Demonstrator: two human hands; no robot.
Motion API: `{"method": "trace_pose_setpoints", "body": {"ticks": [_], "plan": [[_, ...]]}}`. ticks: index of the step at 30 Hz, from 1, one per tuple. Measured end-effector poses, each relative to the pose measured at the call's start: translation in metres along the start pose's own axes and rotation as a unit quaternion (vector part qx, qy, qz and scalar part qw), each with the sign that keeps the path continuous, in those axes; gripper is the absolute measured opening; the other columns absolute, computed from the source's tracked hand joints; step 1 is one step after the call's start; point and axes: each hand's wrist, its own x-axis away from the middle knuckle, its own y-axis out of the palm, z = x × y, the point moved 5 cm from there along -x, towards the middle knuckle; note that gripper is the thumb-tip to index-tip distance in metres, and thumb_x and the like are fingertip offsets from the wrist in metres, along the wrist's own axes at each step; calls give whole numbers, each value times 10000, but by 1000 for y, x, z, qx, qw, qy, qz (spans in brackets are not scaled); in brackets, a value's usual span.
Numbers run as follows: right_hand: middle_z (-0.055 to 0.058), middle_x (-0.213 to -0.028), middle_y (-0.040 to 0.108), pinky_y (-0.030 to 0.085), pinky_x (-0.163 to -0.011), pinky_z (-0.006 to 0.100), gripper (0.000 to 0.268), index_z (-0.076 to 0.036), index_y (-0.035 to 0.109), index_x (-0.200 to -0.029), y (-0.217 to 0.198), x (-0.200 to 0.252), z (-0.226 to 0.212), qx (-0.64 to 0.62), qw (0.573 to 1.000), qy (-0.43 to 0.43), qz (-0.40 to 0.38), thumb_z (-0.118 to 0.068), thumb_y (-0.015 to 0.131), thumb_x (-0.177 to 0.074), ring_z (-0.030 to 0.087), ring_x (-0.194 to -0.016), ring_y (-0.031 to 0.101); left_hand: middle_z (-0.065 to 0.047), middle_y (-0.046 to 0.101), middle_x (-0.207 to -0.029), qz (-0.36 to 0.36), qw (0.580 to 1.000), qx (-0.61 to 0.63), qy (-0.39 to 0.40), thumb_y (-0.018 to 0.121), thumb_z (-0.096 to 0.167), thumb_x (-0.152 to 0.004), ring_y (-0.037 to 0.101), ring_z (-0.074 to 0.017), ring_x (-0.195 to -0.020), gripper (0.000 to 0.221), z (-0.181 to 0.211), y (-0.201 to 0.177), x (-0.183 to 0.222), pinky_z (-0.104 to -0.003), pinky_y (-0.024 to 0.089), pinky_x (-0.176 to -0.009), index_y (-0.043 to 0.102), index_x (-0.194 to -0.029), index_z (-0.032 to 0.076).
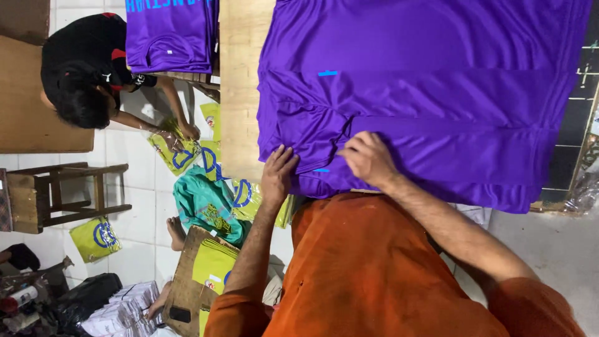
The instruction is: Folding purple athletic shirts on a wooden table
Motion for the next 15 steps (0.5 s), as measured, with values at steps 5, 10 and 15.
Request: {"method": "trace_pose_setpoints", "body": {"ticks": [5,10,15], "plan": [[46,-1054,666,491,-795,408,103,-158,769,-1008,29,-18,-23,-32,999,16,-37,-170,694,-938,292,-1030,613,-148,738,-1238,-22,999,2,-24,615,26,-927,624,-415,-1273,325,-4,-4,-10,-509,468,-1094,788,-1172,153],[-25,-1139,683,519,-879,391,114,-207,748,-1017,32,-24,-18,-35,995,75,-48,-240,740,-909,245,-1082,630,-60,741,-1210,47,992,101,-50,635,148,-982,630,-324,-1266,148,4,-26,-31,-486,463,-1075,730,-1084,98],[72,-976,717,500,-833,480,180,-157,689,-1154,46,-35,19,-106,968,211,-88,-185,675,-977,332,-954,656,-72,735,-1055,98,985,114,-79,627,206,-1014,712,-285,-1057,159,-22,16,-56,-446,519,-982,698,-1123,113]]}}
